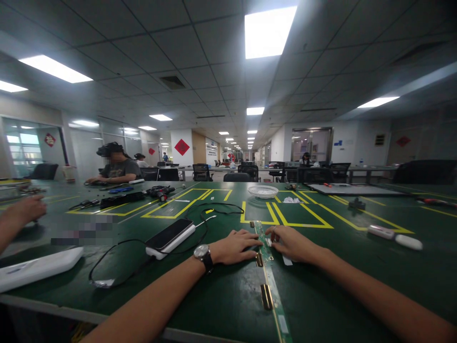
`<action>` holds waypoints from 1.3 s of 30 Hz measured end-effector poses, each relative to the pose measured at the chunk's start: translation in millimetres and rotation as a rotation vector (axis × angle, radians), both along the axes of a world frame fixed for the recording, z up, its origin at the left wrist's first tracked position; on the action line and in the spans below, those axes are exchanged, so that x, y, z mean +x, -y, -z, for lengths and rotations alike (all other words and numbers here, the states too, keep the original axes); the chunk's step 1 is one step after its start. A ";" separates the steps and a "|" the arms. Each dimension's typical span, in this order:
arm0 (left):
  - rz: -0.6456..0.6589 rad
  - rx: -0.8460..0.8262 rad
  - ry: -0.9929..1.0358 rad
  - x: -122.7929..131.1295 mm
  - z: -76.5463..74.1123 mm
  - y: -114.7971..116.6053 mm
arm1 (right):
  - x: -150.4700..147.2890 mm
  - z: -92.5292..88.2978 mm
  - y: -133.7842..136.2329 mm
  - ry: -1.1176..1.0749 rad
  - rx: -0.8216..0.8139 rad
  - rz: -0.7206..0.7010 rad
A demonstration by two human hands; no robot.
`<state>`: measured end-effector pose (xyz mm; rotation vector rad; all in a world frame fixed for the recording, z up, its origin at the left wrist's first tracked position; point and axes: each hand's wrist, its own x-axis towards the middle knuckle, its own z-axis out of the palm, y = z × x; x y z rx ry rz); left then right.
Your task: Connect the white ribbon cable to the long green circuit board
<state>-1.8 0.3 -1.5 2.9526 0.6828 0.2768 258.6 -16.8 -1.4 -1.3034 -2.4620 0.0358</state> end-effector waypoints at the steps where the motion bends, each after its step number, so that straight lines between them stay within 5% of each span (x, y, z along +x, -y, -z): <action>1: 0.001 -0.001 0.001 -0.1 -0.2 0.1 | -0.4 0.0 0.4 0.004 0.001 0.002; 21: -0.012 -0.065 -0.002 2.1 3.8 -7.8 | 1.5 1.2 0.9 -0.098 0.006 -0.141; 31: -0.003 -0.079 0.020 1.7 3.2 -7.8 | -1.8 -6.5 2.4 -0.104 -0.057 -0.085; 39: -0.047 -0.035 0.170 -6.4 -6.4 -12.3 | -2.9 -5.0 -9.6 -0.110 -0.011 -0.285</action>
